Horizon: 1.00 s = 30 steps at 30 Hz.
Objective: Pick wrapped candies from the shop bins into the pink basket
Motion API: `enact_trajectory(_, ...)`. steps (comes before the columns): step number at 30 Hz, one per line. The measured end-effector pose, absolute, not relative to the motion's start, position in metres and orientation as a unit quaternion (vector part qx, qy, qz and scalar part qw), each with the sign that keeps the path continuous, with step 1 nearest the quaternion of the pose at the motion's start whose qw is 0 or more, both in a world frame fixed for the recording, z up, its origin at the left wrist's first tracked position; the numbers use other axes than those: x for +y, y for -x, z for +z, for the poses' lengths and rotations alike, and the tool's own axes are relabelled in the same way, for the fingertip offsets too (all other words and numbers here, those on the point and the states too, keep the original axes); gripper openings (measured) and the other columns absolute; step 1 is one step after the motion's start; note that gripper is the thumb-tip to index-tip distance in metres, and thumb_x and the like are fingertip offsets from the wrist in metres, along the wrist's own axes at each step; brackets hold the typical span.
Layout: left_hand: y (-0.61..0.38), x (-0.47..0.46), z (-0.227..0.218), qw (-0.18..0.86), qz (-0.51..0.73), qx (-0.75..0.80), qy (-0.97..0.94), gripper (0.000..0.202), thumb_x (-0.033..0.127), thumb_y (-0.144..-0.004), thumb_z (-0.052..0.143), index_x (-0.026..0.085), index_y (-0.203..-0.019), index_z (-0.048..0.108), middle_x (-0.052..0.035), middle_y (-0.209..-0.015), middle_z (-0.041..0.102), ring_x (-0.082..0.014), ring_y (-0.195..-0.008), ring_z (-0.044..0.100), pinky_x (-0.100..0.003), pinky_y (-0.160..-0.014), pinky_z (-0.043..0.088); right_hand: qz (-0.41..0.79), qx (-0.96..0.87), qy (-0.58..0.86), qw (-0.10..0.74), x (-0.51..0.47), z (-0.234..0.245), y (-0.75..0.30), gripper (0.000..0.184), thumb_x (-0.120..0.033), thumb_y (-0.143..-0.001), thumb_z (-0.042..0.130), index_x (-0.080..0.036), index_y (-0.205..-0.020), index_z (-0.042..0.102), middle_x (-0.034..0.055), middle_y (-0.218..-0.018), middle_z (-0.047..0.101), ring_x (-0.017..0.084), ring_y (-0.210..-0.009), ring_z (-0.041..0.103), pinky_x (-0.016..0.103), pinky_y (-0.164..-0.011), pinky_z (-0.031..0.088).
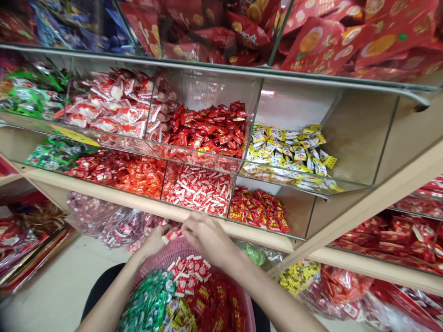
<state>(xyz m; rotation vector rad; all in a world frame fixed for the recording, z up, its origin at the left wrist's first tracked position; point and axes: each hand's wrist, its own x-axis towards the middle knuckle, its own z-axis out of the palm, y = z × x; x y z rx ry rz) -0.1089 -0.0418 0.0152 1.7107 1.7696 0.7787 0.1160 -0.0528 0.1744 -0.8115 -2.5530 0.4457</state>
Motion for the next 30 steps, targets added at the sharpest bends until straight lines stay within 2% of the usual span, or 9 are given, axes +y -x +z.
enact_trajectory(6, 0.108, -0.042, 0.015, 0.267, 0.288, 0.657, -0.643, 0.037, 0.046, -0.083, 0.04, 0.019, -0.06, 0.05, 0.0022, -0.055, 0.051, -0.0139, -0.055, 0.048, -0.024, -0.055, 0.03, 0.312, -0.881, 0.33, 0.131, -0.055, 0.081, -0.101, 0.016, -0.014, -0.082, 0.047, -0.017, -0.07, 0.057, -0.0033, -0.064, 0.055, 0.009, -0.057, 0.047, 0.02, -0.055, 0.031)
enact_trajectory(9, 0.109, -0.043, 0.015, 0.266, 0.288, 0.657, -0.644, 0.036, 0.045, -0.083, 0.039, 0.019, -0.061, 0.049, 0.0022, -0.056, 0.051, -0.014, -0.056, 0.049, -0.024, -0.055, 0.03, 0.317, -0.871, 0.362, 0.102, -0.051, 0.05, -0.097, 0.016, -0.013, -0.081, 0.046, -0.017, -0.068, 0.054, -0.0037, -0.06, 0.053, 0.009, -0.054, 0.044, 0.021, -0.052, 0.028)
enact_trajectory(17, 0.11, -0.042, 0.014, 0.267, 0.283, 0.658, -0.645, 0.036, 0.045, -0.083, 0.039, 0.018, -0.062, 0.051, 0.0019, -0.055, 0.051, -0.0136, -0.054, 0.048, -0.023, -0.053, 0.029, 0.248, -0.899, 0.35, 0.092, -0.044, 0.029, -0.079, 0.015, -0.017, -0.086, 0.043, -0.019, -0.077, 0.055, 0.0024, -0.079, 0.06, 0.014, -0.071, 0.052, 0.024, -0.063, 0.036)
enact_trajectory(23, 0.11, -0.043, 0.014, 0.265, 0.287, 0.66, -0.642, 0.036, 0.045, -0.083, 0.039, 0.018, -0.062, 0.051, 0.0017, -0.056, 0.052, -0.0142, -0.056, 0.049, -0.023, -0.053, 0.029, 0.34, -0.827, 0.413, 0.172, -0.052, 0.009, -0.062, 0.014, -0.011, -0.08, 0.047, -0.017, -0.075, 0.059, -0.0001, -0.07, 0.062, 0.012, -0.065, 0.054, 0.022, -0.06, 0.038)
enact_trajectory(30, 0.11, -0.042, 0.012, 0.264, 0.29, 0.662, -0.639, 0.036, 0.046, -0.082, 0.041, 0.019, -0.06, 0.049, 0.0019, -0.056, 0.052, -0.0147, -0.057, 0.049, -0.024, -0.054, 0.029, 0.374, -0.794, 0.452, 0.16, -0.055, -0.006, -0.057, 0.018, -0.006, -0.073, 0.049, -0.016, -0.071, 0.063, -0.0008, -0.066, 0.064, 0.011, -0.061, 0.055, 0.02, -0.057, 0.038)
